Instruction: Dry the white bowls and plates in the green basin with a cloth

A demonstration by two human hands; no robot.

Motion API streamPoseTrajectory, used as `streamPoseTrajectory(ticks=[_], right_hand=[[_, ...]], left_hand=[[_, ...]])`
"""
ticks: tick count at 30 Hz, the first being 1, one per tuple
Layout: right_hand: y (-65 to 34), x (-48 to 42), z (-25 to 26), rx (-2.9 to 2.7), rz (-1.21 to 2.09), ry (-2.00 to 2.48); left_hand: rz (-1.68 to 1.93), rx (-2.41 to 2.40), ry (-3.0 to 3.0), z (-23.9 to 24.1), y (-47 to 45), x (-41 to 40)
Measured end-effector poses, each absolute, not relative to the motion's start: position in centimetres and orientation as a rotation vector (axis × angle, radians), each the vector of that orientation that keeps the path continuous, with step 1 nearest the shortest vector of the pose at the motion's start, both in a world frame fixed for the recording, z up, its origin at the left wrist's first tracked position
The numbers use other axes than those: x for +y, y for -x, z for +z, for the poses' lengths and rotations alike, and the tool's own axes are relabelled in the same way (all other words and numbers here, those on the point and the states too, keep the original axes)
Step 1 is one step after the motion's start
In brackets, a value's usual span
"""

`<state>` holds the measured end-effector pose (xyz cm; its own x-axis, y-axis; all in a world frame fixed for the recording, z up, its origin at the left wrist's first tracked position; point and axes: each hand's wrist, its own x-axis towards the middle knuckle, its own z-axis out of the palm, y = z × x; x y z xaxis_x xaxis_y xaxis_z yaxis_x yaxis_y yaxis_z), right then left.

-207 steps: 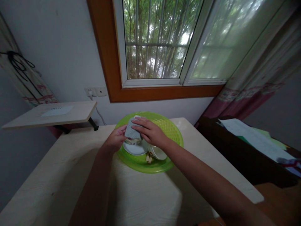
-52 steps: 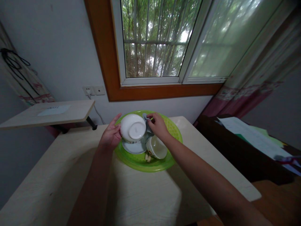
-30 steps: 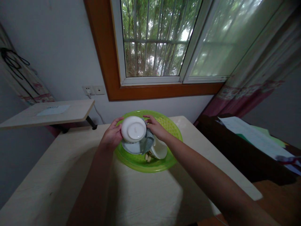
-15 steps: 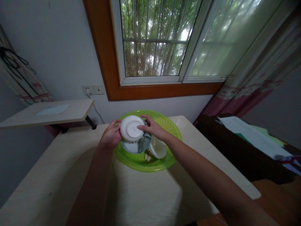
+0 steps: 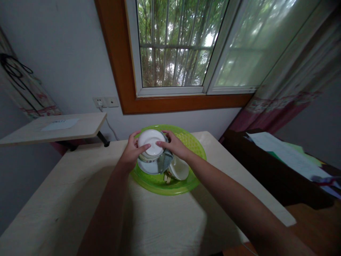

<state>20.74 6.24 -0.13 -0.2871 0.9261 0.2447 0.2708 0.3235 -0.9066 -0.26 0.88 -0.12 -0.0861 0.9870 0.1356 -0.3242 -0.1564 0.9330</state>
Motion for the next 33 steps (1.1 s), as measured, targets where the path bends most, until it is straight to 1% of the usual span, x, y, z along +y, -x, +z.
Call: streamPoseTrajectory(ticks=[5, 14, 24, 28, 33], right_hand=[[-20.8, 6.1, 0.1, -1.848, 0.854, 0.965], [-21.1, 5.7, 0.9, -1.81, 0.838, 0.866], [-21.1, 4.3, 2.0, -1.999, 0.361, 0.523], [-20.5, 3.5, 2.0, -2.09, 0.236, 0.392], [-19.7, 2.8, 2.1, -2.202, 0.081, 0.297]], left_hand=[[1.508, 1.048, -1.161, -0.7, 0.3, 1.2], [1.519, 1.207, -1.22, -0.3, 0.5, 1.0], [1.424, 1.385, -1.364, 0.1, 0.2, 0.9], [1.343, 1.446, -1.48, 0.4, 0.0, 0.7], [1.344, 1.426, -1.601, 0.5, -0.4, 0.5]])
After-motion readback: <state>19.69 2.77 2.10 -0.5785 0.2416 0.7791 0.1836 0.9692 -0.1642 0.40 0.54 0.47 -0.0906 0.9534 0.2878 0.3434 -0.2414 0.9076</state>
